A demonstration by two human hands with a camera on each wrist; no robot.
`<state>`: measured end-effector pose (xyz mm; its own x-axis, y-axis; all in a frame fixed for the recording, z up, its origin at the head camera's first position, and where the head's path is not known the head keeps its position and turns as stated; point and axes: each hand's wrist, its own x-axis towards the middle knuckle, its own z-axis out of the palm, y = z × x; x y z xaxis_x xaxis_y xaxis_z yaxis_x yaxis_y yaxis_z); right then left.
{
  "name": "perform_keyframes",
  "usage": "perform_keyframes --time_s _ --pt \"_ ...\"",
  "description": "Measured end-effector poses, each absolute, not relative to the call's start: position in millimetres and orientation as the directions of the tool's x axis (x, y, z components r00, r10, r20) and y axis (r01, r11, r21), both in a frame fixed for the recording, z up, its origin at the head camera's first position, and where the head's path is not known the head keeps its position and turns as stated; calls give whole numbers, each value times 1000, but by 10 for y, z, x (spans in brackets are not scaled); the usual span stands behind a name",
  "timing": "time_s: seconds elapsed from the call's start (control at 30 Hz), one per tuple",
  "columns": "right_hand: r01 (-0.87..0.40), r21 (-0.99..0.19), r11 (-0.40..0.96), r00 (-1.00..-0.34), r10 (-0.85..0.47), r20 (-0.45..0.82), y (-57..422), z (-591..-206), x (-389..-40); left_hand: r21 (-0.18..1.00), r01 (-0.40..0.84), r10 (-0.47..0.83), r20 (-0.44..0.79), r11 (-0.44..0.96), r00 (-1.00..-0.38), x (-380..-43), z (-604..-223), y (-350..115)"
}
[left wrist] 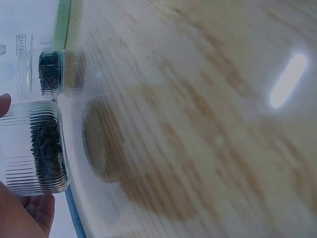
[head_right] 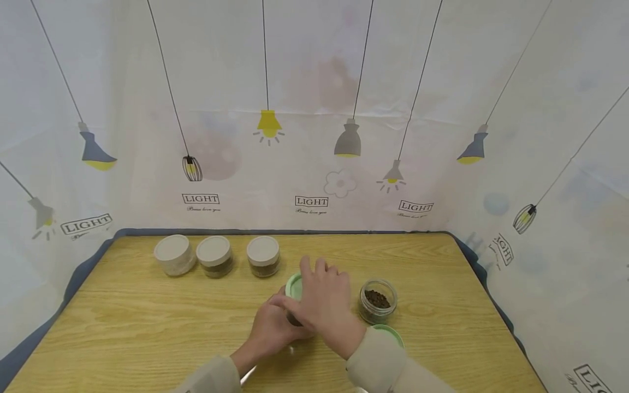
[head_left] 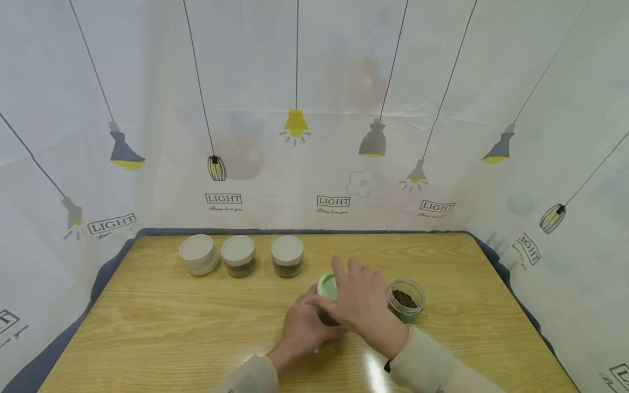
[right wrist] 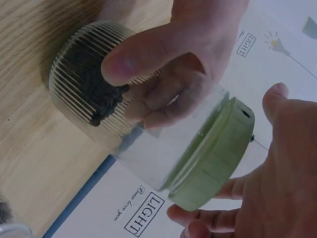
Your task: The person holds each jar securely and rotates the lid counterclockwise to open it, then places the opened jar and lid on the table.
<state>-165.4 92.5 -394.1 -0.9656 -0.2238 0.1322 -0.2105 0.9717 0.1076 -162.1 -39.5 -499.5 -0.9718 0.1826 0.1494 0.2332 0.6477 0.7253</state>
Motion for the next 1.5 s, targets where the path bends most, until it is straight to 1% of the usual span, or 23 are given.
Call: perform_keyframes --time_s 0.13,0.27,0.4,0.53,0.67,0.83,0.93,1.03,1.13,1.23,1.3,1.4,1.5 --pt "-220 106 970 -960 -235 150 891 -3992 -1644 718 254 176 184 648 -967 -1618 -4995 -388" --pt "-242 66 968 -954 -250 166 885 -4034 -1642 716 265 171 203 646 -964 -1620 -5005 -386" --pt "-273 14 962 -954 -272 126 912 -4048 -1668 719 258 182 183 645 -966 -1622 -5023 -400" --pt "-335 -46 941 -940 -331 77 966 -4043 -1712 739 239 193 149 629 -970 -1618 -5034 -414" --pt "-445 -65 893 -895 -442 57 1034 -4022 -1760 747 224 192 131 626 -973 -1617 -5027 -417" --pt "-589 -57 806 -807 -585 75 1124 -3972 -1803 741 231 199 133 630 -971 -1620 -5020 -423" --pt "-639 -52 767 -768 -634 94 1156 -3945 -1809 739 237 208 133 630 -969 -1616 -5019 -426" --pt "-658 -42 752 -752 -653 92 1169 -3919 -1800 741 245 218 135 625 -967 -1611 -5020 -429" --pt "-639 -20 769 -769 -637 55 1170 -3889 -1768 747 251 218 144 616 -965 -1616 -5020 -430" --pt "-575 11 818 -818 -575 25 1158 -3859 -1719 757 242 205 146 607 -968 -1622 -5015 -428" --pt "-509 40 860 -860 -510 29 1134 -3852 -1689 761 231 196 139 606 -971 -1624 -5009 -422" --pt "-387 52 921 -919 -390 64 1063 -3844 -1654 739 242 188 157 629 -970 -1632 -5007 -409" --pt "-281 27 959 -956 -282 84 978 -3853 -1633 701 253 177 180 667 -968 -1632 -5001 -398"
